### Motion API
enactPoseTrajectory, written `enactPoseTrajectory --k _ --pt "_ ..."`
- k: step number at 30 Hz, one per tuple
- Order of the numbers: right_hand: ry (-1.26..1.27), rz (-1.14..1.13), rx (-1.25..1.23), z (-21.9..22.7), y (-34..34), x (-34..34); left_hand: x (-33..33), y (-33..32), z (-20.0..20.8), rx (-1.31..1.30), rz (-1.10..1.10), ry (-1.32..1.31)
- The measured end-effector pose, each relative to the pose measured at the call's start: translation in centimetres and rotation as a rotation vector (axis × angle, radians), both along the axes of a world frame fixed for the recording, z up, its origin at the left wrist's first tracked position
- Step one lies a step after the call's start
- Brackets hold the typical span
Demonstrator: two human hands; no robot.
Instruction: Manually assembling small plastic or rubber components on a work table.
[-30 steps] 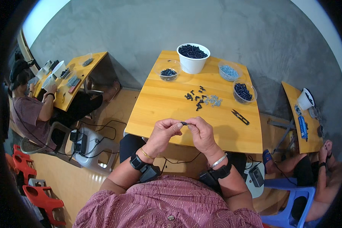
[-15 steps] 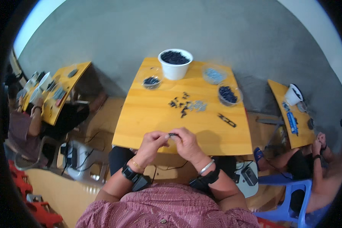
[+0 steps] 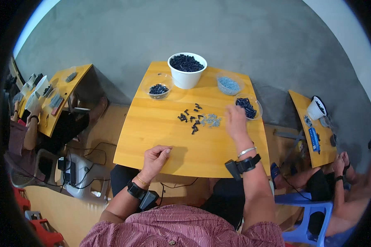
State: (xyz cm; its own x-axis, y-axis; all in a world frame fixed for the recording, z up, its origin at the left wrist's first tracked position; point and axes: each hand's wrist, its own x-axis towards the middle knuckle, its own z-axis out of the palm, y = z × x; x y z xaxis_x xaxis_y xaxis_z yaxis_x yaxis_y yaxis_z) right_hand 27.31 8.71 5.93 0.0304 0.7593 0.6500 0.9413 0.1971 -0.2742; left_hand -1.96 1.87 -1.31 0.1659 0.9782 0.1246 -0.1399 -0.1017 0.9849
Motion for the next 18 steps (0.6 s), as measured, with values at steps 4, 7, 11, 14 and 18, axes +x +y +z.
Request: enactPoseTrajectory --k 4,7,11,14,18 --pt "0.106 0.213 -0.272 -2.4 1.3 -3.2 -0.2 0.3 0.4 -0.014 -0.05 -0.022" --pt "-0.026 0.253 -0.305 -2.4 2.4 -5.3 -0.3 0.1 0.3 -0.005 -0.057 -0.037" --pt "-0.076 0.263 -0.35 -2.5 3.6 -7.3 -0.2 0.0 0.4 0.036 -0.062 -0.014" --pt "-0.139 0.264 -0.345 -3.2 4.1 -7.7 -0.3 0.0 0.5 0.01 -0.073 -0.025" --pt "-0.24 0.229 -0.346 -3.8 4.6 -7.6 -0.4 0.2 0.7 0.055 -0.073 0.033"
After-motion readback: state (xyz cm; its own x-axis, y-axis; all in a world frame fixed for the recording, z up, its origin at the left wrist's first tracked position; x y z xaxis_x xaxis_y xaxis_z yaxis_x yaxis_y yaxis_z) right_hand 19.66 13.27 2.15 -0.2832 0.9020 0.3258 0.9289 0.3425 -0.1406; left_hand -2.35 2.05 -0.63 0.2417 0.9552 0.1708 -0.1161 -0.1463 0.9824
